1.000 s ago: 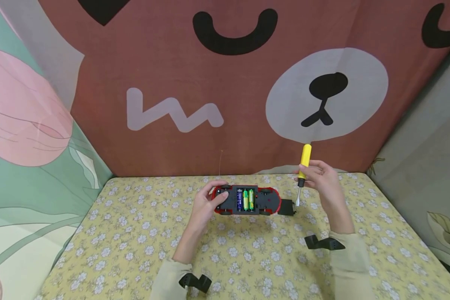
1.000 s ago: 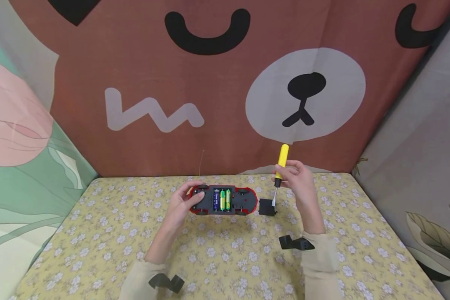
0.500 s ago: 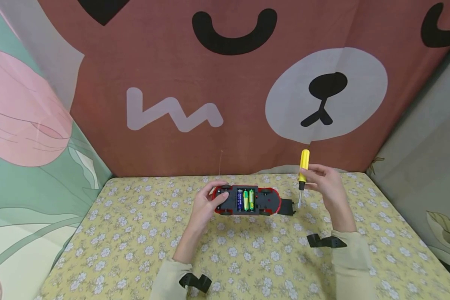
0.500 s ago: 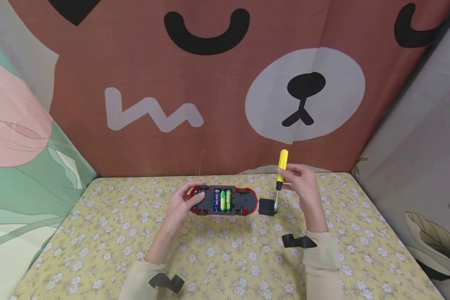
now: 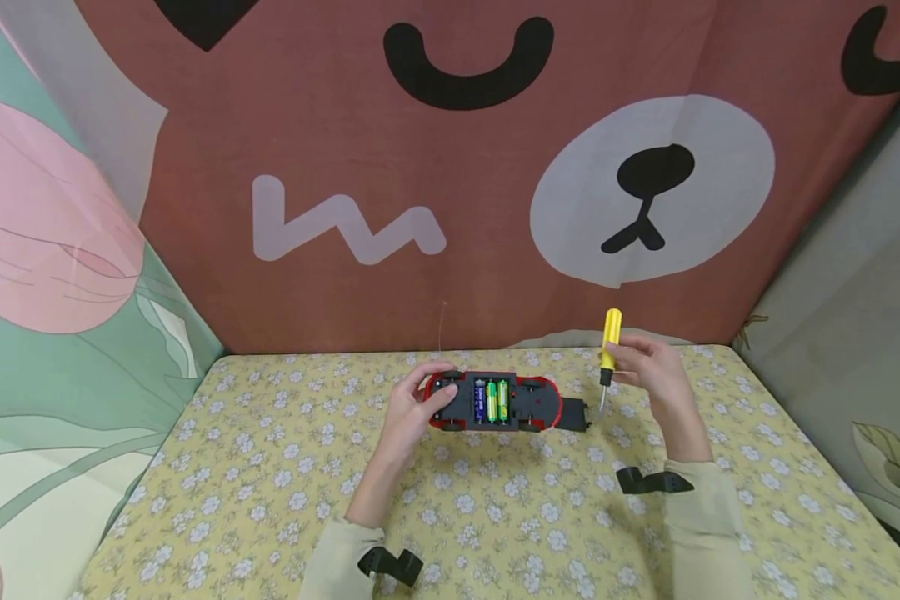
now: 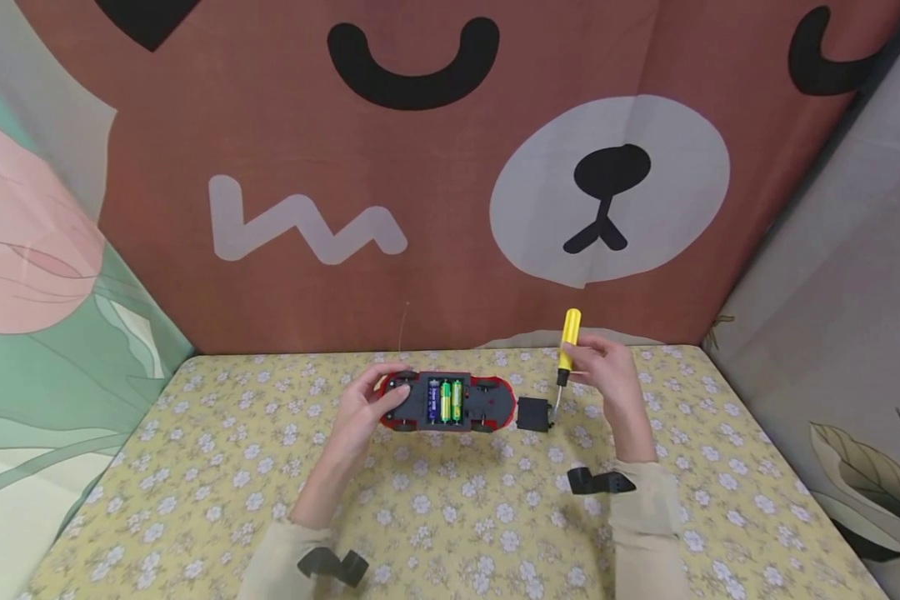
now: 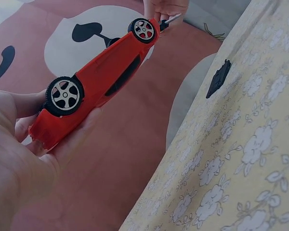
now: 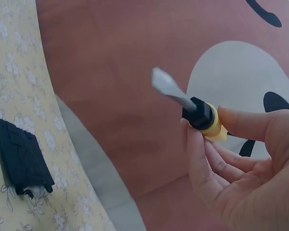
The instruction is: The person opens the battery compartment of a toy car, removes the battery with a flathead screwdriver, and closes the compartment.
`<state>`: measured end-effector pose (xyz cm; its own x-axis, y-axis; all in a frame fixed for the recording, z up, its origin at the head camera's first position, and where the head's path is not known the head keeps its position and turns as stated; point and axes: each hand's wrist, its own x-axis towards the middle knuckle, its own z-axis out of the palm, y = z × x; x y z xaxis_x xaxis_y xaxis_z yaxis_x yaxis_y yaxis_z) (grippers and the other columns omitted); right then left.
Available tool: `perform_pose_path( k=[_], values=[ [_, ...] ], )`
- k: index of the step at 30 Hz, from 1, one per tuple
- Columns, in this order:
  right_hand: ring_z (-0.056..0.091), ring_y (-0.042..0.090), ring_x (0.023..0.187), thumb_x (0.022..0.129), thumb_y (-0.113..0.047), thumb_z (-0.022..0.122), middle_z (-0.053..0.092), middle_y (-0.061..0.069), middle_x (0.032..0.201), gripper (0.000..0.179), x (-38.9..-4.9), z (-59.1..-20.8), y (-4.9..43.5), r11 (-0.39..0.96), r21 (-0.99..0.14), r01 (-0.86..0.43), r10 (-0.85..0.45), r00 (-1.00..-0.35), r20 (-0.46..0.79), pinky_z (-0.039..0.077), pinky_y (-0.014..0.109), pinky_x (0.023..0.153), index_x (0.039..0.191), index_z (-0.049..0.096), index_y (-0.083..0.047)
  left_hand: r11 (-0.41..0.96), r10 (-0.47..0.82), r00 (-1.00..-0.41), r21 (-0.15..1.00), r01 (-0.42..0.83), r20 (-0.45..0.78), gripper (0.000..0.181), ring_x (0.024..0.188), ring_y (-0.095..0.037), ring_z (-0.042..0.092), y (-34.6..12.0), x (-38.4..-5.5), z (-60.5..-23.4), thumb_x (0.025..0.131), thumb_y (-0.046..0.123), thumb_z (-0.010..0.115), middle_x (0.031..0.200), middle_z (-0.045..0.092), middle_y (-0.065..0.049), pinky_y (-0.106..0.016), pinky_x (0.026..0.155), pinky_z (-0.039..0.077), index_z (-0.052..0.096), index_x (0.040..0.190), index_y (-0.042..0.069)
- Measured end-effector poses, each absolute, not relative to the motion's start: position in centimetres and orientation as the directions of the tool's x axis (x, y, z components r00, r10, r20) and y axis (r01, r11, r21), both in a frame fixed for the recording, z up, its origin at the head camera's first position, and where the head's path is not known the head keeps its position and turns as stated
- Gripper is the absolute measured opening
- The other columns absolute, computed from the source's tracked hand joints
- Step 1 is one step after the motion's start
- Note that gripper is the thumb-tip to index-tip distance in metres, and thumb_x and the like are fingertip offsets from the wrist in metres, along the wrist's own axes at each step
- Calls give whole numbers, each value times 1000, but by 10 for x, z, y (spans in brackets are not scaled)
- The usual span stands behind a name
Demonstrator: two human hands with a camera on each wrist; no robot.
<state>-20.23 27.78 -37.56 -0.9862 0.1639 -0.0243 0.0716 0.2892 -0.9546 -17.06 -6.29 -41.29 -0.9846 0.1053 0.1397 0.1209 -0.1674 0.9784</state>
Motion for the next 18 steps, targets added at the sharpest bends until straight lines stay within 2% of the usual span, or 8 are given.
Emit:
perform_pose_path(
  k=[7,9,14,18],
  values=[
    [66,1,82,105,-28,63,67,-7,99,58,-205,-383,284,267,-958,100,157,-986,-59,59,24,77,145,49,12,-179,111,-985,977,112,133,35,100,-24,67,-63,-171,-414,94,3,71,126,61,-21,-33,77,60,65,128,-2],
    [66,0,81,105,-28,62,68,-4,101,58,-207,-385,286,272,-957,105,153,-986,-65,59,23,76,145,48,13,-179,114,-984,977,112,134,35,100,-25,67,-63,-171,-414,94,3,71,126,60,-21,-33,77,60,65,128,-2],
    [65,-1,82,106,-30,60,63,13,119,60,-209,-390,291,303,-945,122,146,-986,-80,59,23,76,146,47,13,-182,117,-984,976,116,138,34,100,-25,67,-63,-171,-415,94,3,71,125,61,-21,-33,77,60,65,128,-2],
    [65,0,83,106,-28,60,62,16,122,59,-210,-394,295,318,-939,132,142,-986,-91,59,24,77,147,47,13,-186,117,-983,975,118,141,35,99,-25,68,-63,-171,-414,94,2,71,124,62,-21,-34,77,60,65,128,-2]
  ],
)
